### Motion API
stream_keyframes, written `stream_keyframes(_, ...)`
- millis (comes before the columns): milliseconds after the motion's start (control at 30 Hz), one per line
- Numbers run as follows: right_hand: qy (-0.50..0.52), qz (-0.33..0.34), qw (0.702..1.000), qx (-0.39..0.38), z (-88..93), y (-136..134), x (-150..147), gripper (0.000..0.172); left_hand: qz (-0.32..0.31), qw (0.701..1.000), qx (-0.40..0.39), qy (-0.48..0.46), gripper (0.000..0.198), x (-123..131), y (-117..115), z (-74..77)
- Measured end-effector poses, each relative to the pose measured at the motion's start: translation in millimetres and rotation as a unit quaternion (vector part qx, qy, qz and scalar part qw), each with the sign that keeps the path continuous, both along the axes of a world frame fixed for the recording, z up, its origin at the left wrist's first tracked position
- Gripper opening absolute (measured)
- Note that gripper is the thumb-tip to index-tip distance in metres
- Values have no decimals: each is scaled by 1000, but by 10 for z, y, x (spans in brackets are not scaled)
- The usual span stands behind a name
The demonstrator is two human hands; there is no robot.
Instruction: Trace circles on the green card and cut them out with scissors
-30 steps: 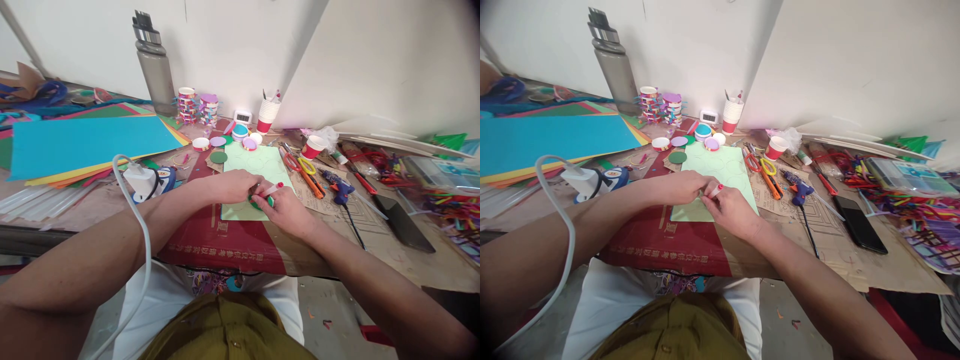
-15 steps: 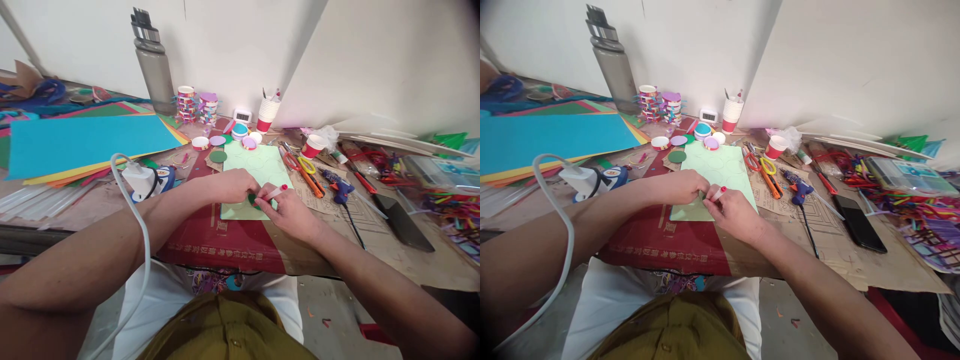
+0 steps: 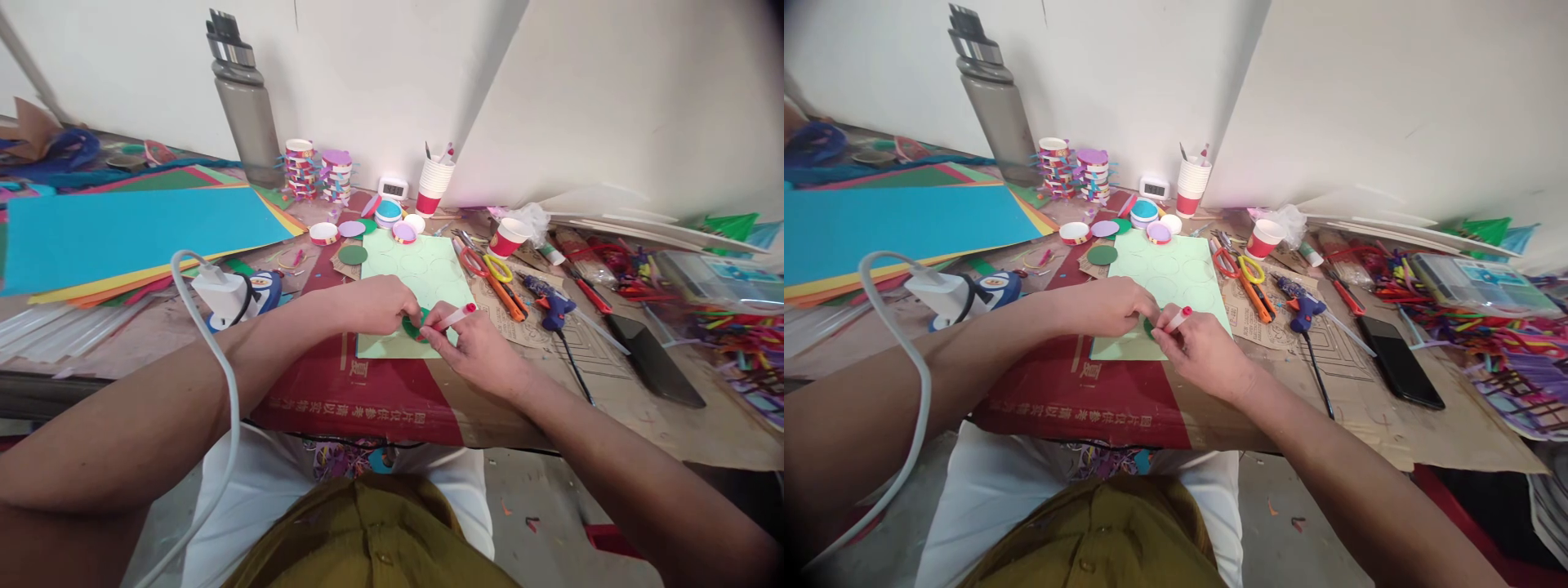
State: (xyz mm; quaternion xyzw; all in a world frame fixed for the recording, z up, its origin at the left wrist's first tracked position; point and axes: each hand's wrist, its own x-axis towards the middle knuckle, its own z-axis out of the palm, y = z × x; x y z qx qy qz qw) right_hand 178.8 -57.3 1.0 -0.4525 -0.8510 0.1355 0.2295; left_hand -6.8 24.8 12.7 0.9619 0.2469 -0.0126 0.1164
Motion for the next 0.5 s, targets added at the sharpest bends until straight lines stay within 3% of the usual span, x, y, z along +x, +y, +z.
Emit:
stream_keyframes(167, 87, -9, 996, -2, 99, 24, 107, 26, 3, 999, 35, -14, 45, -12, -62, -30)
stream_keyframes(267, 143, -49, 988, 22, 126, 66, 204, 26, -5, 998, 55, -17, 42, 2, -151, -20)
stream_keyframes(500, 202, -99, 974, 2, -40, 196, 234, 26, -29, 993, 118, -1, 25, 56, -346, -22)
